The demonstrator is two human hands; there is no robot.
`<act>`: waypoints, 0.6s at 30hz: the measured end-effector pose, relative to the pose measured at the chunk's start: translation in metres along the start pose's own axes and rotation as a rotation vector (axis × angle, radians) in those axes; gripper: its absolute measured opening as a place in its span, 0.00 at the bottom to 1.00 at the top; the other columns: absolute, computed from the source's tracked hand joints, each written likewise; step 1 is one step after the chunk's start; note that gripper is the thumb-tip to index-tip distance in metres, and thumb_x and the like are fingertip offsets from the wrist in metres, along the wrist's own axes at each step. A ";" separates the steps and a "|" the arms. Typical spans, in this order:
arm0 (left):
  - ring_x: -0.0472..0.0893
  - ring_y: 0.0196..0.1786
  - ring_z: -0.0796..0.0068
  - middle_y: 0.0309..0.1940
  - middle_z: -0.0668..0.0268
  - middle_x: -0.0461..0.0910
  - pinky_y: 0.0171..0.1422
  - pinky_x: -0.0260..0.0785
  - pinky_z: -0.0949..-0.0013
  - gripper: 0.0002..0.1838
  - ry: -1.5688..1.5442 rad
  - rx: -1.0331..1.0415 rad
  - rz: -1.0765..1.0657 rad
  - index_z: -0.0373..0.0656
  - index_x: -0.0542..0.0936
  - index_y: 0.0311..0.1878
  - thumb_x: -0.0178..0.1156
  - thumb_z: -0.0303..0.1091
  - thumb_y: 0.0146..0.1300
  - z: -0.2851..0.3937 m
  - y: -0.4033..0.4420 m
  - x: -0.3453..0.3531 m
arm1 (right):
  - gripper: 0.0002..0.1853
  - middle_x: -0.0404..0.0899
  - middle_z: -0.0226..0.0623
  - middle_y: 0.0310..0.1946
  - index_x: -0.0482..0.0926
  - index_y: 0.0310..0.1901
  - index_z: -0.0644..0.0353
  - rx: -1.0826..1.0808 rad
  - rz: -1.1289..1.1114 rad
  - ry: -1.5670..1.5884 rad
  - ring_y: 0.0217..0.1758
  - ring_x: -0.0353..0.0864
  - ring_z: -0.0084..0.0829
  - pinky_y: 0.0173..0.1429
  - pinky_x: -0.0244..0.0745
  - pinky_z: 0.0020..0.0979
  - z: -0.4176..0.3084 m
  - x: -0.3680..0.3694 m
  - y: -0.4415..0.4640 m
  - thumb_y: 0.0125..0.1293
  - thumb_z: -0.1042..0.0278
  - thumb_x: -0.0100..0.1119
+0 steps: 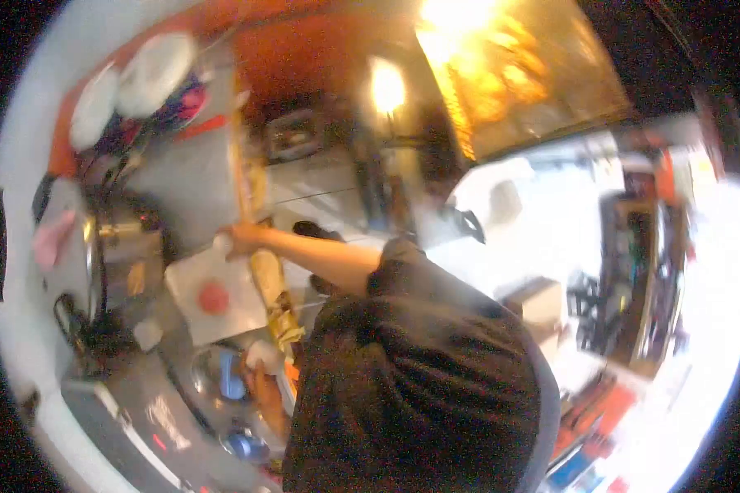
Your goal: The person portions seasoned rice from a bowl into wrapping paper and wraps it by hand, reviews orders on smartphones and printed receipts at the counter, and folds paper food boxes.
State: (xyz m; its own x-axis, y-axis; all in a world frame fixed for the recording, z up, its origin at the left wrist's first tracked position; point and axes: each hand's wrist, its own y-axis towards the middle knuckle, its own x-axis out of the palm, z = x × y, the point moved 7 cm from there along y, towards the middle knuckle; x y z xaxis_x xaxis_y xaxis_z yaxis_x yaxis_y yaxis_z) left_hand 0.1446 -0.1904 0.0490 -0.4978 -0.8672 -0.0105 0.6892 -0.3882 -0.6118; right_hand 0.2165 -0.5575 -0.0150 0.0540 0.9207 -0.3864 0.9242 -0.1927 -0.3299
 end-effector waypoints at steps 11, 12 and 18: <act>0.78 0.48 0.76 0.51 0.63 0.78 0.50 0.74 0.70 0.25 0.320 -0.061 -0.874 0.45 0.67 0.65 0.63 0.33 0.69 0.009 -0.015 0.327 | 0.35 0.81 0.36 0.51 0.69 0.66 0.61 0.229 0.496 0.605 0.50 0.82 0.32 0.51 0.80 0.32 0.128 -0.048 -0.565 0.60 0.57 0.72; 0.79 0.47 0.77 0.50 0.64 0.79 0.50 0.74 0.71 0.24 0.350 0.008 -0.939 0.45 0.67 0.65 0.63 0.33 0.69 0.001 -0.029 0.371 | 0.37 0.81 0.37 0.51 0.69 0.67 0.61 0.348 0.655 0.802 0.49 0.82 0.32 0.50 0.80 0.31 0.141 -0.056 -0.611 0.59 0.57 0.73; 0.77 0.55 0.68 0.53 0.57 0.76 0.54 0.74 0.67 0.28 0.609 0.416 -1.343 0.40 0.65 0.66 0.65 0.33 0.67 -0.031 -0.207 0.630 | 0.38 0.81 0.40 0.51 0.68 0.66 0.60 0.523 1.253 0.588 0.49 0.83 0.31 0.51 0.80 0.34 0.281 -0.104 -0.787 0.58 0.55 0.74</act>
State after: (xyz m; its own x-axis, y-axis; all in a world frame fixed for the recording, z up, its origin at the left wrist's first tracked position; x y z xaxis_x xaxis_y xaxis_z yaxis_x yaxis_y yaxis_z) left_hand -0.3277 -0.6466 0.1441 -0.9163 0.3998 -0.0241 -0.3897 -0.9037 -0.1777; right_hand -0.6230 -0.5966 0.0428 0.9551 0.0429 -0.2931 -0.0710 -0.9275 -0.3670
